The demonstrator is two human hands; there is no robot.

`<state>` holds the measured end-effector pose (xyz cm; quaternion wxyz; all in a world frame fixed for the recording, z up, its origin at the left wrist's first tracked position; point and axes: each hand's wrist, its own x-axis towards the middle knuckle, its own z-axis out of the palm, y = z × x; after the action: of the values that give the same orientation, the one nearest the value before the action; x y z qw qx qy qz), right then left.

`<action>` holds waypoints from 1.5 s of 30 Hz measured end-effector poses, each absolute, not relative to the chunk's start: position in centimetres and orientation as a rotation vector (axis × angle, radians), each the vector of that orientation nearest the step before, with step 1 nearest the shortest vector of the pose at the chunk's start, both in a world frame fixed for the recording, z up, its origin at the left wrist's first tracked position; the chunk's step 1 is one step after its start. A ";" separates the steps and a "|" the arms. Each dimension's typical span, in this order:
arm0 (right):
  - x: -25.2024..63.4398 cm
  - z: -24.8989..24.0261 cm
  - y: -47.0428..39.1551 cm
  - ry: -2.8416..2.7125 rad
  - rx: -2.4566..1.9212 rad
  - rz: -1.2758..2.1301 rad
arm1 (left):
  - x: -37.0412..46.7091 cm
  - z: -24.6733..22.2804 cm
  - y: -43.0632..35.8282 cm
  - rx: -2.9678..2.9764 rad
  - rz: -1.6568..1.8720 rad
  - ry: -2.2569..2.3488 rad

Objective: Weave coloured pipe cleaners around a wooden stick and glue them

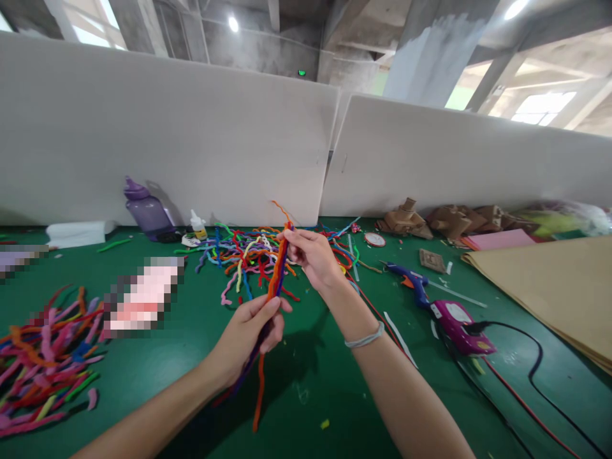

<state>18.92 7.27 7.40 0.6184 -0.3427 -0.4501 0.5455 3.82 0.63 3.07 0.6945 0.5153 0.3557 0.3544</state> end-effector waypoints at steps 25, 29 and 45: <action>24.1 9.3 7.7 -0.694 -0.754 0.974 | 4.6 0.6 -0.3 1.627 0.613 0.964; 24.6 9.7 7.5 -0.723 -0.761 0.899 | 4.6 0.6 -0.9 1.642 0.513 0.888; 24.3 11.0 6.7 -0.657 -0.730 0.779 | 3.7 -0.6 0.8 2.049 0.625 1.163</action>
<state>24.27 6.67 10.97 0.8099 -0.3414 -0.3074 0.3647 3.66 0.85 -0.63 0.3450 0.7890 0.4478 0.2406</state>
